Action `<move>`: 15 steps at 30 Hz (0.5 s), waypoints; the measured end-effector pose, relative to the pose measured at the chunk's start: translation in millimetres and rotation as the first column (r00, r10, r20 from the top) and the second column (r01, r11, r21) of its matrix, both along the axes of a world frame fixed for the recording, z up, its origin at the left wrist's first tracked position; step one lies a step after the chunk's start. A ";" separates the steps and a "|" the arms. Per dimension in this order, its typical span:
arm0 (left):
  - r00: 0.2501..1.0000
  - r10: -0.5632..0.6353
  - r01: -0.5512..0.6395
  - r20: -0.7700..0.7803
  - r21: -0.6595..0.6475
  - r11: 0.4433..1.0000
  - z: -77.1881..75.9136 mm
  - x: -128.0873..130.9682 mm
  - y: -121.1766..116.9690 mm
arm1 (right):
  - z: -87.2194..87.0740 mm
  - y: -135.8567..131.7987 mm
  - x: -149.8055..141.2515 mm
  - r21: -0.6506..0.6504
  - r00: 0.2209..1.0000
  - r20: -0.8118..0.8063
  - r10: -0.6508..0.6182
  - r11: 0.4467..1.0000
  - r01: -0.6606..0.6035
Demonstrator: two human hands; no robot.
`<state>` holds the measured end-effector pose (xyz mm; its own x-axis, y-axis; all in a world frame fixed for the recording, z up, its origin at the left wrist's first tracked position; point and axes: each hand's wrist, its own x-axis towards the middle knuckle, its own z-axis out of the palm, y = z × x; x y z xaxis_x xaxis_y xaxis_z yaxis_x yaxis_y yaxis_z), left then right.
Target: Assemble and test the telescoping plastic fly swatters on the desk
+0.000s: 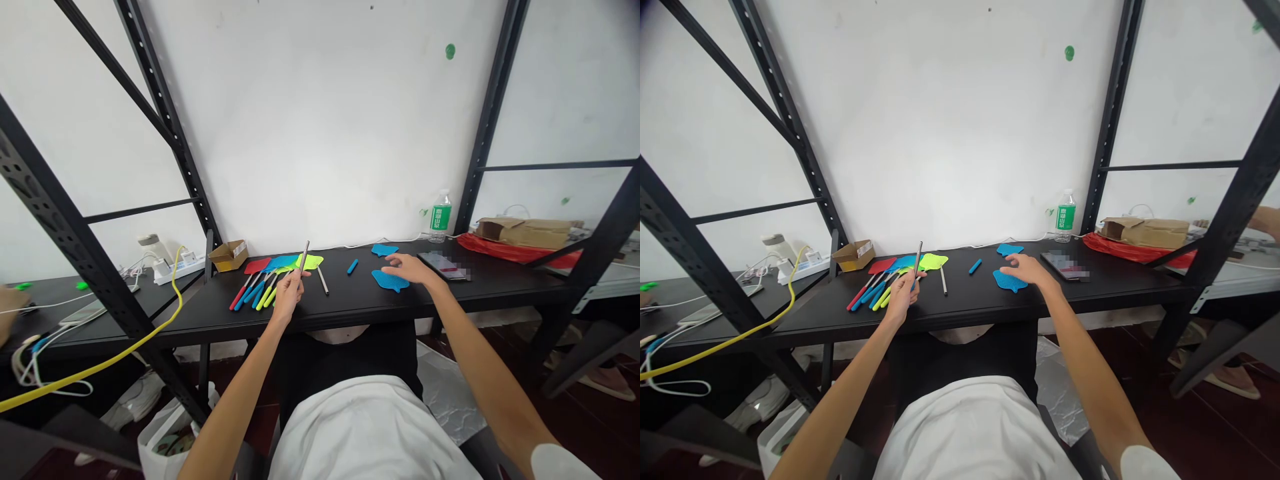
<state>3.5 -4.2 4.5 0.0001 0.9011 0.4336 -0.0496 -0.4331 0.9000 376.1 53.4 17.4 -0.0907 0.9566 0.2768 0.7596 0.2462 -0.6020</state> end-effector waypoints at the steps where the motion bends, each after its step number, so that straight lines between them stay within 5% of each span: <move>1: 1.000 -0.003 0.003 -0.003 0.003 1.000 -0.3 -0.2 0.1 | -2.0 0.5 5.9 -0.052 0.999 0.029 0.023 0.998 -0.022; 6: 1.000 -0.008 0.009 -0.021 0.028 1.000 -1.8 -1.6 1.1 | -7.1 1.8 15.7 -0.201 0.981 0.149 0.121 0.975 -0.090; 15: 0.995 -0.019 0.023 -0.097 0.045 0.999 -1.2 -2.2 1.7 | -10.0 7.6 11.3 -0.151 0.971 0.235 0.052 0.988 -0.017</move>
